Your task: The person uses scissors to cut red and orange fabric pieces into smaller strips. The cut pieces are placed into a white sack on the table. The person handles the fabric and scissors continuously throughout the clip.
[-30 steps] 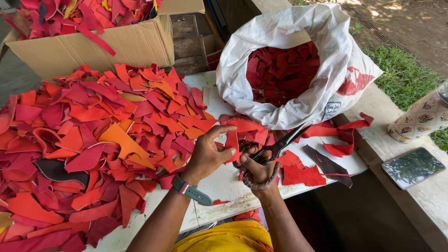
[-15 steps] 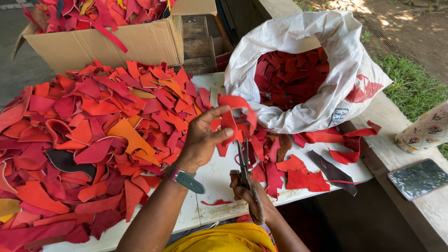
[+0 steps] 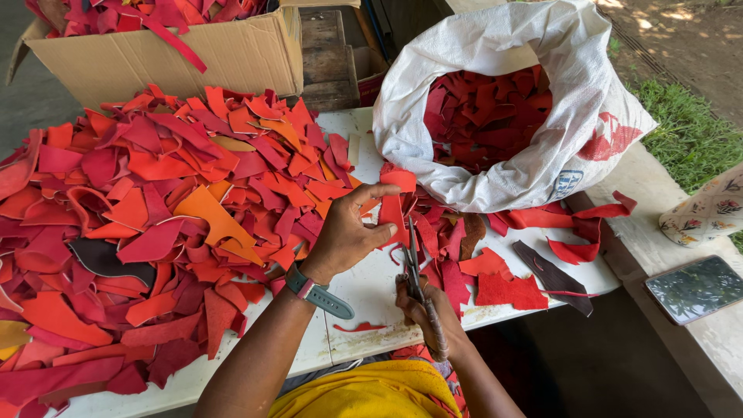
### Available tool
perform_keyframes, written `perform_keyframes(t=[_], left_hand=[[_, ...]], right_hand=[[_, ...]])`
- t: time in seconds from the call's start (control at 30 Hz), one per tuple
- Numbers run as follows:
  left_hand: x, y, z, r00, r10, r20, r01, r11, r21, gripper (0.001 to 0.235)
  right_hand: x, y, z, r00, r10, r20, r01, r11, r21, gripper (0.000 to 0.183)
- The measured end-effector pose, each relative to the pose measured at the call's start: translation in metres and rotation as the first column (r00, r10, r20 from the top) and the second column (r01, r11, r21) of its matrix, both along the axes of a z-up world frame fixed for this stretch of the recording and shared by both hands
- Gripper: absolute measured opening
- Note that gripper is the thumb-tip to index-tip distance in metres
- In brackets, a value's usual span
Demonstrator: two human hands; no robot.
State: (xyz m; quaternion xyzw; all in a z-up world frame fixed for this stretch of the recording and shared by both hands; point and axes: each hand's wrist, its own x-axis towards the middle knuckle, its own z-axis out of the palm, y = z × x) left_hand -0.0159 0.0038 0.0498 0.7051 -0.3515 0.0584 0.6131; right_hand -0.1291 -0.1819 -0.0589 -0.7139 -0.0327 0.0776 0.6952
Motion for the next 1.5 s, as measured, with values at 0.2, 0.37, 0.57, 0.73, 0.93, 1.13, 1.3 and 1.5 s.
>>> perform_keyframes(t=[0.2, 0.37, 0.57, 0.73, 0.93, 1.13, 1.3, 1.5], left_hand=[[0.001, -0.003, -0.004, 0.996, -0.007, -0.09, 0.004, 1.0, -0.028, 0.049], [-0.002, -0.005, -0.003, 0.922, 0.124, -0.367, -0.103, 0.992, 0.076, 0.045], [-0.009, -0.012, -0.011, 0.97, 0.01, -0.244, -0.053, 0.984, -0.171, 0.046], [-0.031, -0.028, -0.021, 0.981, 0.025, -0.191, -0.043, 0.995, -0.087, 0.049], [-0.05, -0.036, -0.022, 0.96, 0.082, -0.266, -0.065, 0.995, 0.072, 0.055], [-0.053, -0.034, -0.02, 0.98, 0.102, -0.171, -0.09, 0.993, 0.077, 0.059], [-0.053, -0.033, -0.015, 0.996, 0.086, 0.017, -0.087, 0.992, 0.092, 0.059], [-0.04, -0.032, -0.059, 0.982, 0.051, -0.18, -0.042, 0.998, 0.054, 0.058]], right_hand=[[-0.003, 0.008, -0.012, 0.988, -0.115, -0.107, 0.127, 0.986, 0.109, 0.023], [-0.005, 0.012, -0.011, 0.966, -0.194, -0.169, 0.199, 0.98, 0.013, 0.032], [0.001, 0.009, -0.012, 0.999, -0.015, 0.052, 0.008, 0.99, 0.141, 0.024], [0.004, 0.01, -0.016, 0.993, -0.022, 0.12, 0.002, 0.986, 0.166, 0.029], [0.008, 0.001, -0.014, 0.99, -0.095, 0.102, 0.099, 0.994, -0.04, 0.032], [0.007, -0.004, -0.01, 0.991, -0.1, 0.093, 0.113, 0.983, -0.145, 0.027], [0.005, 0.004, -0.018, 0.982, -0.187, 0.023, 0.186, 0.982, 0.033, 0.024], [0.006, 0.015, -0.031, 0.954, -0.264, -0.141, 0.286, 0.942, 0.177, 0.025]])
